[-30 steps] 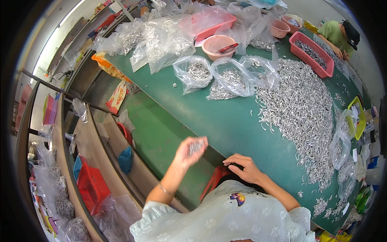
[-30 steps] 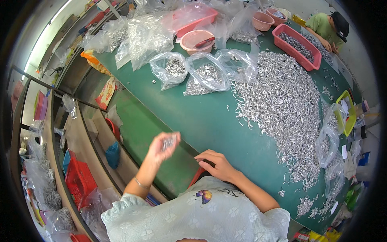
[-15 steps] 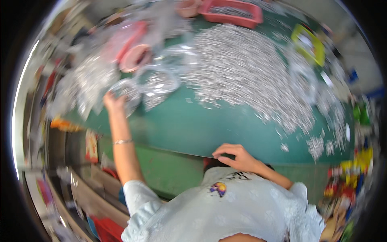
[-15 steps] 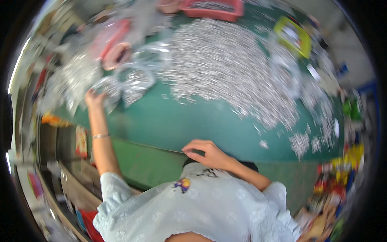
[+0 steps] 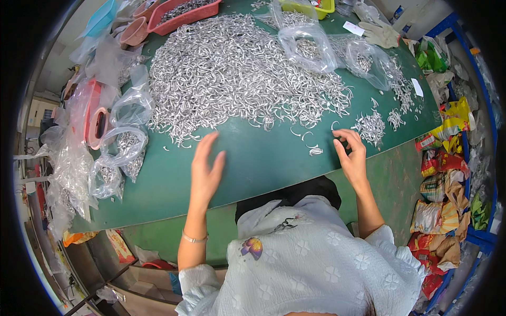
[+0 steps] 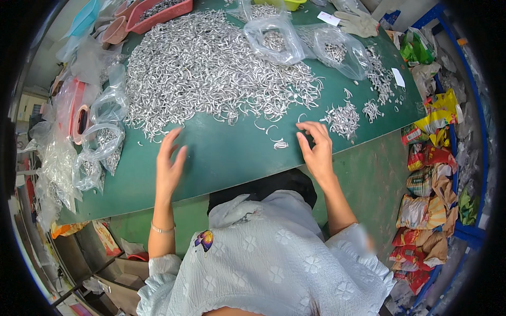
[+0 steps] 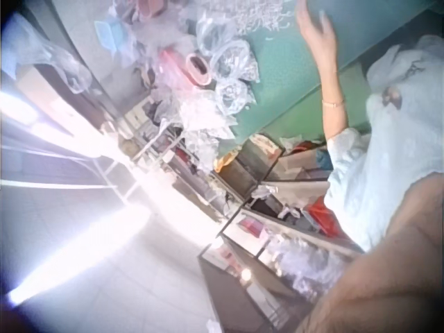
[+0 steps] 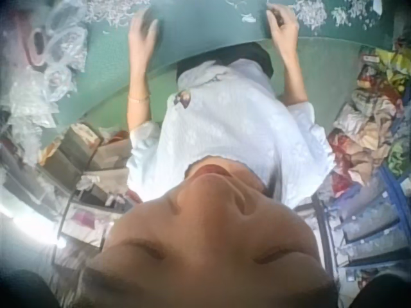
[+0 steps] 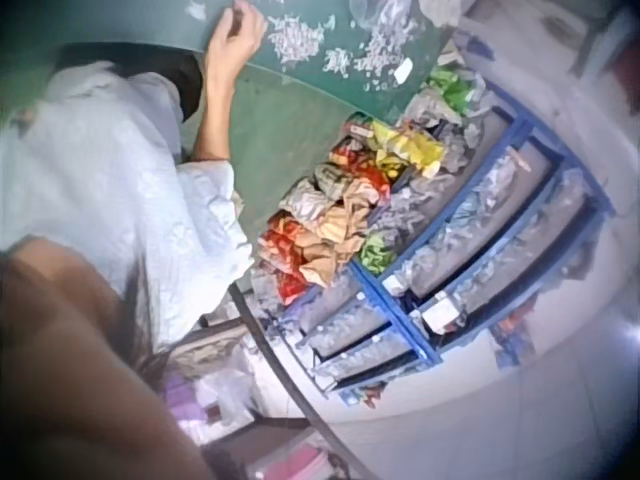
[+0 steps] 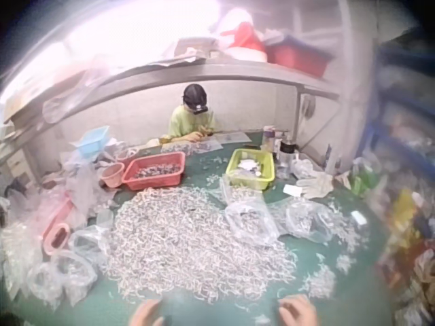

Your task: The person sorts through a pile of metal rings on a green workbench by hand and places them into a clear plastic bag.

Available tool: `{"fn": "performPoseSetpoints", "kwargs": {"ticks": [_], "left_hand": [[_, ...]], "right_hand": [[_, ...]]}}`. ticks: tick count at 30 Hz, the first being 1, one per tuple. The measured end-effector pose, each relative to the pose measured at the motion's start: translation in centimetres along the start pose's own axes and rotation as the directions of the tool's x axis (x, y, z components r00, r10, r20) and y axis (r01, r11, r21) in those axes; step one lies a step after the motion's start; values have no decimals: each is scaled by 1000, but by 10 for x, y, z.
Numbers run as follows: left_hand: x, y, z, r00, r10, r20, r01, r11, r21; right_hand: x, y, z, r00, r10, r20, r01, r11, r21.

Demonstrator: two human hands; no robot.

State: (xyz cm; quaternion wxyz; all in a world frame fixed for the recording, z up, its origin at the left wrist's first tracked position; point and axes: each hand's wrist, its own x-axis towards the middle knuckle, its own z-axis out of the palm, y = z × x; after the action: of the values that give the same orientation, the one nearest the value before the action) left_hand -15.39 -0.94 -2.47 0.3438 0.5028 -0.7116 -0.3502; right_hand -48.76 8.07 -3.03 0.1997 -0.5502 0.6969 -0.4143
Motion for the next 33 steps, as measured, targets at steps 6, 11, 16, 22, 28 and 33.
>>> {"fn": "performPoseSetpoints", "kwargs": {"ticks": [6, 11, 16, 22, 28, 33], "left_hand": [[93, 26, 83, 922, 375, 93, -383, 851, 361], [134, 20, 121, 906, 338, 254, -421, 665, 617], [130, 8, 116, 888, 383, 255, -453, 626, 635], [64, 39, 83, 954, 288, -85, -262, 937, 232], [-18, 27, 80, 970, 134, 204, -208, 891, 403], [-12, 17, 84, 986, 161, 53, -169, 929, 330]], "right_hand": [[1, 0, 2, 936, -230, 265, 242, 970, -14], [-1, 13, 27, 932, -303, 196, 319, 946, -51], [-5, -4, 63, 901, -360, 243, 378, 925, -31], [2, -32, 105, 845, -438, 306, 375, 894, 244], [59, -11, 79, 956, -237, 175, 194, 954, 229], [83, -28, 76, 896, -291, 335, 221, 948, 231]]}}
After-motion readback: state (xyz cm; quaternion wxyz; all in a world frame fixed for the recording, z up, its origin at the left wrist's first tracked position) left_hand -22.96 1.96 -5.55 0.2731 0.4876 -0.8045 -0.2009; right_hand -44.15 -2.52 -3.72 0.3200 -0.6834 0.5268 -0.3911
